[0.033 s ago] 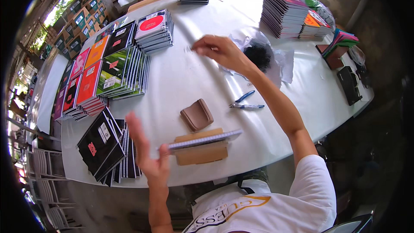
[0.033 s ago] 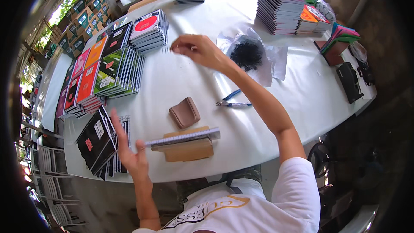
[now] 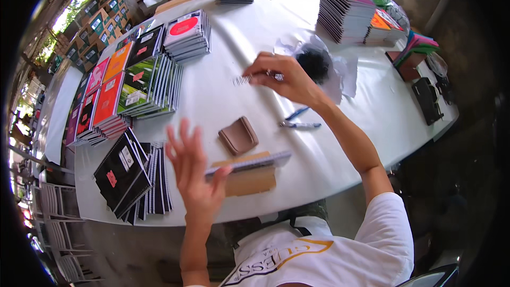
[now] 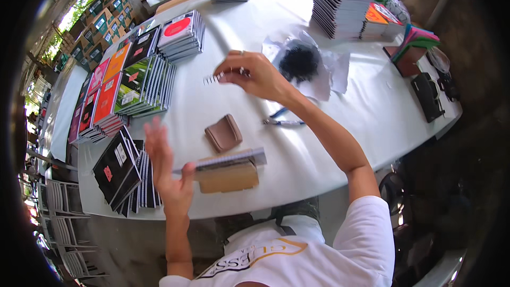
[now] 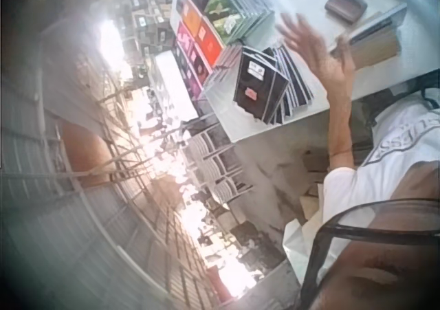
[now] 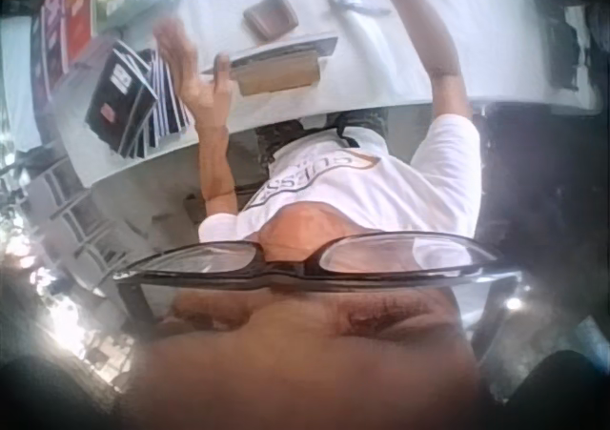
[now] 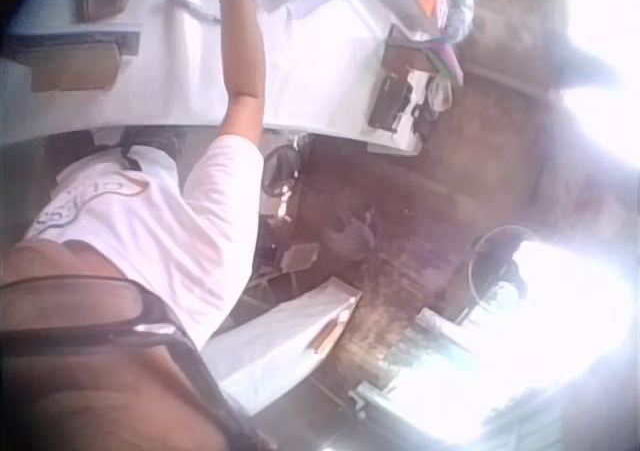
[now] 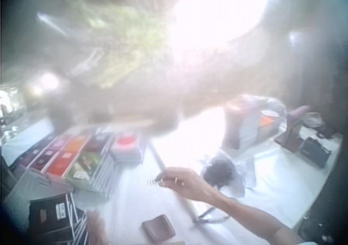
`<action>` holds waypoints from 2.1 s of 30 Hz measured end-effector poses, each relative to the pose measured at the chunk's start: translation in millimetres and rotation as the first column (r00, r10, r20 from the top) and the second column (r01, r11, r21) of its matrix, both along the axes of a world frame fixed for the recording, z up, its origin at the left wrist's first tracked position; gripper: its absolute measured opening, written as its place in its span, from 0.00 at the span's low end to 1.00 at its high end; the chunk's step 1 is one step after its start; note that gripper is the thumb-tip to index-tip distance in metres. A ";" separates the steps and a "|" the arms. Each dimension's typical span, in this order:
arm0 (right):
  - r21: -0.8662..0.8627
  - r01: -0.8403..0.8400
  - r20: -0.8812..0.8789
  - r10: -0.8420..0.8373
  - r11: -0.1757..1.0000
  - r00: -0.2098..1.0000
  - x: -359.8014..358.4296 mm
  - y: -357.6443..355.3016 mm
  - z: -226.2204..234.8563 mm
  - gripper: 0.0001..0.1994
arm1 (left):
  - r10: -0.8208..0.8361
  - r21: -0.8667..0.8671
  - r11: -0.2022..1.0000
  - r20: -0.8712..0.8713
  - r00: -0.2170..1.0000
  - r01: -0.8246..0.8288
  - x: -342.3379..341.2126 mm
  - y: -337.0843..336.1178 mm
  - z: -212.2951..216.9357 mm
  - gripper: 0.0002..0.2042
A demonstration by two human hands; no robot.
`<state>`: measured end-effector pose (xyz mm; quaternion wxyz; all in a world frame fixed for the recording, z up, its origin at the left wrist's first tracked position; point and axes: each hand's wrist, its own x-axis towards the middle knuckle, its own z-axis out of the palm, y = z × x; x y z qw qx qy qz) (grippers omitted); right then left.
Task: The person binds notebooks by aligning covers and pages on a small jig and inserting a spiral wire by hand, then uses a tool to secure the wire.
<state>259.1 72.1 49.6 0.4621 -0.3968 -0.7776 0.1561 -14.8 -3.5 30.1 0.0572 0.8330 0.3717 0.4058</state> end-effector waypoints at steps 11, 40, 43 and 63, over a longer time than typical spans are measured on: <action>-0.049 0.144 -0.139 -0.150 0.988 0.979 20.4 -121.9 -24.3 0.10 | -0.029 0.012 0.999 -0.449 0.893 0.039 70.2 -28.4 -7.9 0.40; -0.086 0.403 0.083 -0.396 0.911 0.914 34.2 -164.3 -93.5 0.09 | -0.061 0.051 0.995 -0.395 0.917 0.089 83.0 -21.2 -28.0 0.26; -0.142 0.284 -0.106 -0.300 0.948 0.948 10.9 -166.0 -60.3 0.13 | -0.060 0.047 0.995 -0.384 0.921 0.084 82.7 -22.5 -29.3 0.26; -0.223 0.140 0.269 -0.077 0.965 0.960 7.7 -164.3 -32.0 0.11 | -0.110 0.046 0.990 -0.367 0.924 0.136 80.3 -24.4 -30.7 0.27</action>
